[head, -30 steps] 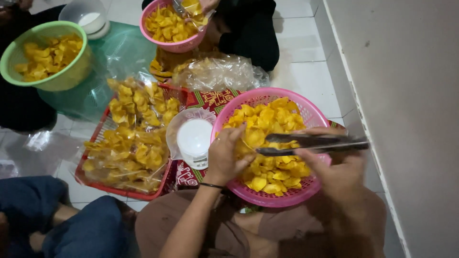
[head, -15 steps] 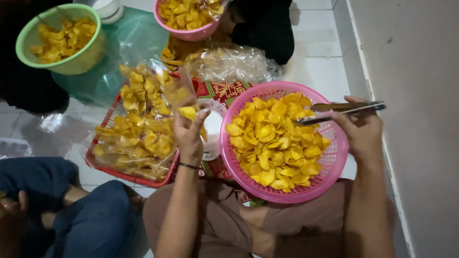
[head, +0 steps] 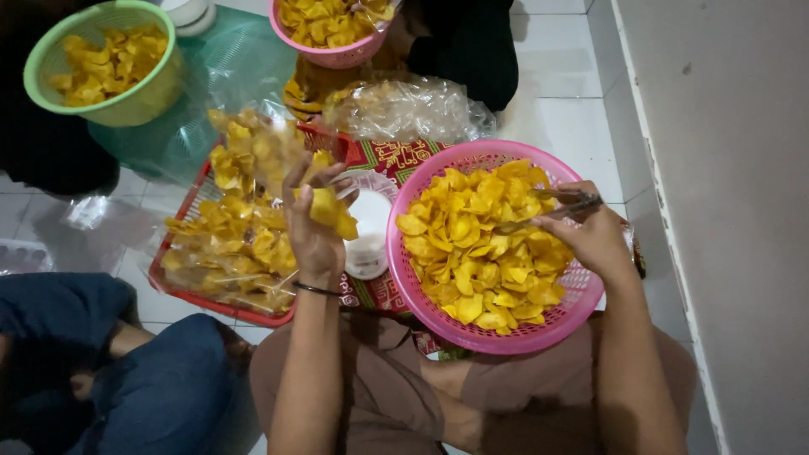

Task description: Bagging chips from a basket into plastic bags using tongs while sitting on the floor.

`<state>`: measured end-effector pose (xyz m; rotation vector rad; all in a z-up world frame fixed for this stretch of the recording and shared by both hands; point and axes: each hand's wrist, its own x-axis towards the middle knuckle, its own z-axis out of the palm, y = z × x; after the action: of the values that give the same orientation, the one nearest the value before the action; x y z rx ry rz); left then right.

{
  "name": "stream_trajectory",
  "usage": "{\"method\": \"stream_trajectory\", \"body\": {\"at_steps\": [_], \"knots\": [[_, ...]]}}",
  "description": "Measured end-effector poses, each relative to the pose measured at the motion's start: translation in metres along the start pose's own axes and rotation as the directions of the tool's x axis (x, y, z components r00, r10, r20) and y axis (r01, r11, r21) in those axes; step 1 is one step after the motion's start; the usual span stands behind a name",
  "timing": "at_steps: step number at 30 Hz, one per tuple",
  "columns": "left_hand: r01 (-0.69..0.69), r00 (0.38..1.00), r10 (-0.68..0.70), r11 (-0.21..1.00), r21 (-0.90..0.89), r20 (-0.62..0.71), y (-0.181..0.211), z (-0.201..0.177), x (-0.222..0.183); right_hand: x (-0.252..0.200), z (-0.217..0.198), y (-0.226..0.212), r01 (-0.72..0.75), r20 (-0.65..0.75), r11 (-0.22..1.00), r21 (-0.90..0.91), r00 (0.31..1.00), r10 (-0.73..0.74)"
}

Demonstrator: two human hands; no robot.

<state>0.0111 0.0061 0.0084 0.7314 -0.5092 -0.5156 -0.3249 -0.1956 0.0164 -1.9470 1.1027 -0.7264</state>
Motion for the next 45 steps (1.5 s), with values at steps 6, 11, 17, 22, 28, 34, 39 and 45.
{"method": "stream_trajectory", "body": {"at_steps": [6, 11, 17, 22, 28, 34, 39, 45], "knots": [[0.010, 0.999, -0.019, 0.962, -0.273, -0.029, 0.000, -0.007, 0.003, -0.005, 0.011, -0.018, 0.063, -0.031, 0.995, 0.082, 0.998, -0.061], [-0.072, 0.996, 0.074, 0.996, -0.054, 0.041, -0.009, 0.025, -0.004, -0.004, 0.006, 0.000, 0.058, -0.100, 0.995, 0.076, 0.994, -0.050], [-0.020, 0.998, 0.012, 0.994, 0.104, 0.069, -0.022, 0.068, -0.057, 0.002, -0.015, 0.028, 0.179, -0.217, 0.945, 0.276, 0.969, -0.120], [0.143, 0.989, -0.127, 0.950, -0.277, 0.078, -0.035, 0.068, -0.105, 0.001, -0.022, 0.031, 0.156, -0.220, 0.918, 0.364, 0.972, -0.078], [0.005, 0.999, -0.004, 1.000, -0.027, 0.031, -0.012, 0.070, -0.126, -0.007, -0.027, 0.020, 0.116, -0.099, 0.926, 0.360, 0.991, -0.086], [-0.263, 0.962, 0.272, 0.925, 0.274, 0.006, 0.007, 0.075, -0.128, -0.021, -0.042, -0.005, -0.013, -0.058, 0.983, 0.182, 0.998, 0.024], [-0.247, 0.964, 0.265, 0.916, 0.316, -0.013, -0.008, 0.065, -0.126, -0.003, -0.023, 0.020, -0.146, 0.033, 0.982, -0.120, 0.988, 0.151], [-0.164, 0.977, 0.200, 0.921, 0.352, -0.068, -0.017, 0.056, -0.131, -0.007, -0.014, 0.015, -0.096, 0.060, 0.992, 0.082, 0.994, 0.091]]}}
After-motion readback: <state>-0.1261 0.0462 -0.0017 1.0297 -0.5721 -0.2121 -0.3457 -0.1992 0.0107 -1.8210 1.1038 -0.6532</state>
